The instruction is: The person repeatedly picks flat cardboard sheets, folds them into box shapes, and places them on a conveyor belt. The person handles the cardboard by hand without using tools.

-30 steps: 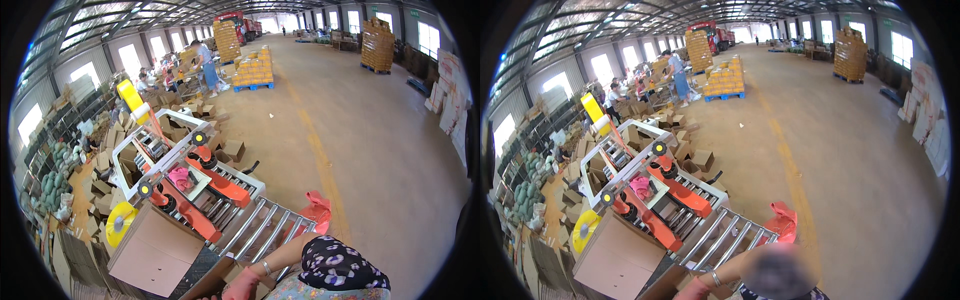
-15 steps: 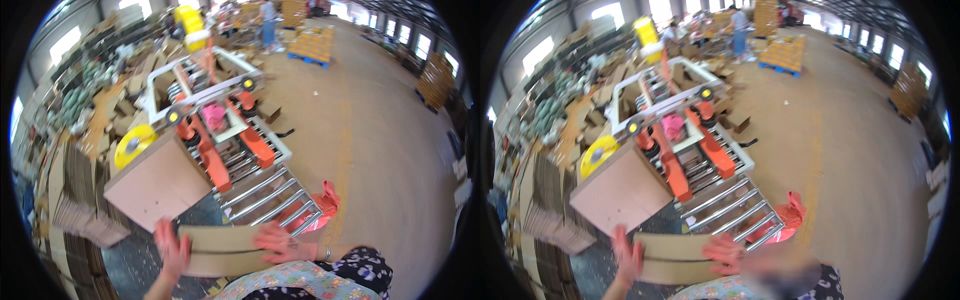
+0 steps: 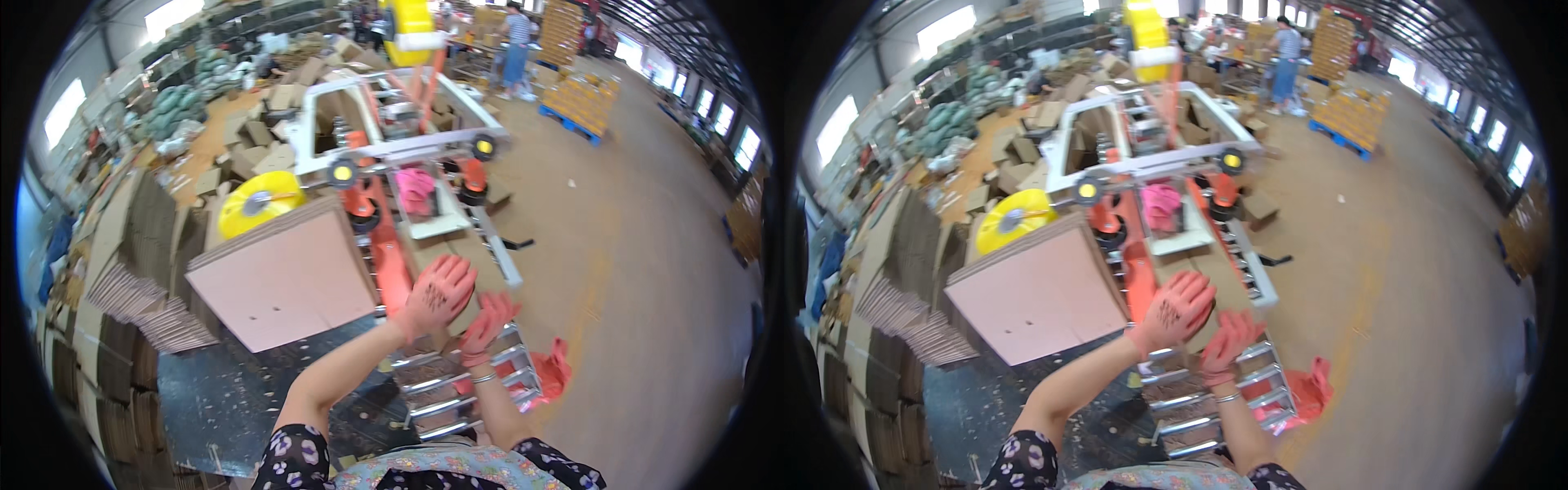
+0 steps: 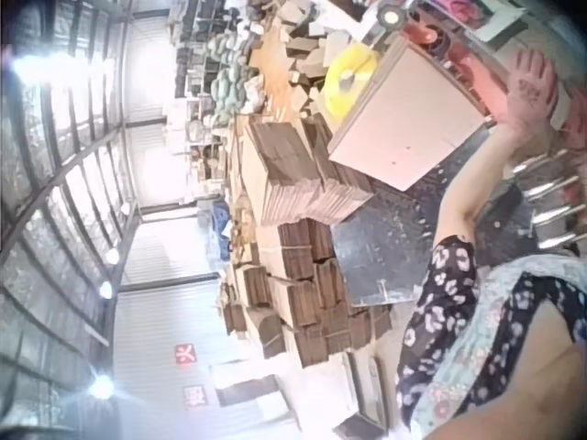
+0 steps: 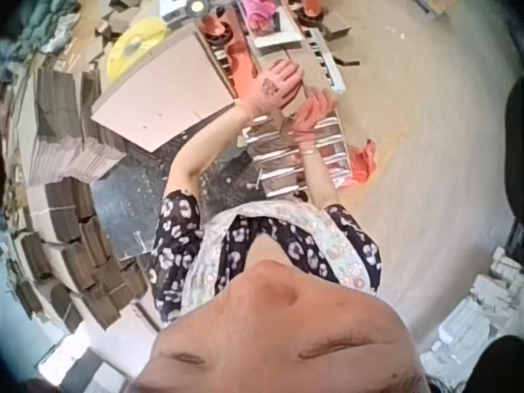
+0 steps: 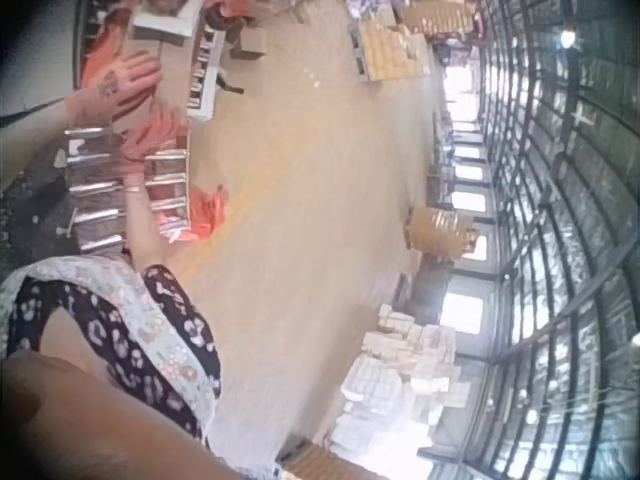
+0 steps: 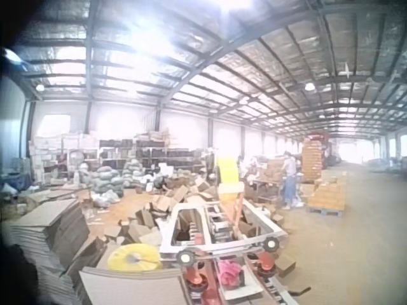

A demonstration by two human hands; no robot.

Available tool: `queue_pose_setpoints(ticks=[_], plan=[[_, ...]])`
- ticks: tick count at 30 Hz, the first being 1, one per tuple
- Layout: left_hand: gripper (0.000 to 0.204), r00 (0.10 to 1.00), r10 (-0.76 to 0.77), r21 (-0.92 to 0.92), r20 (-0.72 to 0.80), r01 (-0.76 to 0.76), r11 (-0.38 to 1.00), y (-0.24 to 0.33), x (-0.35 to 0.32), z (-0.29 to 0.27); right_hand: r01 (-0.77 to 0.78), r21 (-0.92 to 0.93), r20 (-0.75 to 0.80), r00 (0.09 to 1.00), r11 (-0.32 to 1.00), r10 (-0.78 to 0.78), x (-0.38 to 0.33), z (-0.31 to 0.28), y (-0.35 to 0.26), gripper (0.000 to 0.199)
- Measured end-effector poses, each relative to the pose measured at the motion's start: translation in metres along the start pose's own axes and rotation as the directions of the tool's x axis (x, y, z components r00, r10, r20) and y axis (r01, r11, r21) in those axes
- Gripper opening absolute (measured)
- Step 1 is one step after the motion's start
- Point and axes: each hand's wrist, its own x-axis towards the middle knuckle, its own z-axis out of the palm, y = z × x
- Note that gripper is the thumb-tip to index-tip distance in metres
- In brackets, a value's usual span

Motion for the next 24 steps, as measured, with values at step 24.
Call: queue_pose_setpoints(ticks=[24], plan=[[0.052, 0.437, -0.874, 0.632, 0.212, 0.621, 0.464, -0.081, -0.197, -0.305, 0.267, 0.739, 0.295, 0.697, 0.618, -0.653, 0.013, 0.112, -0.227, 0.015]])
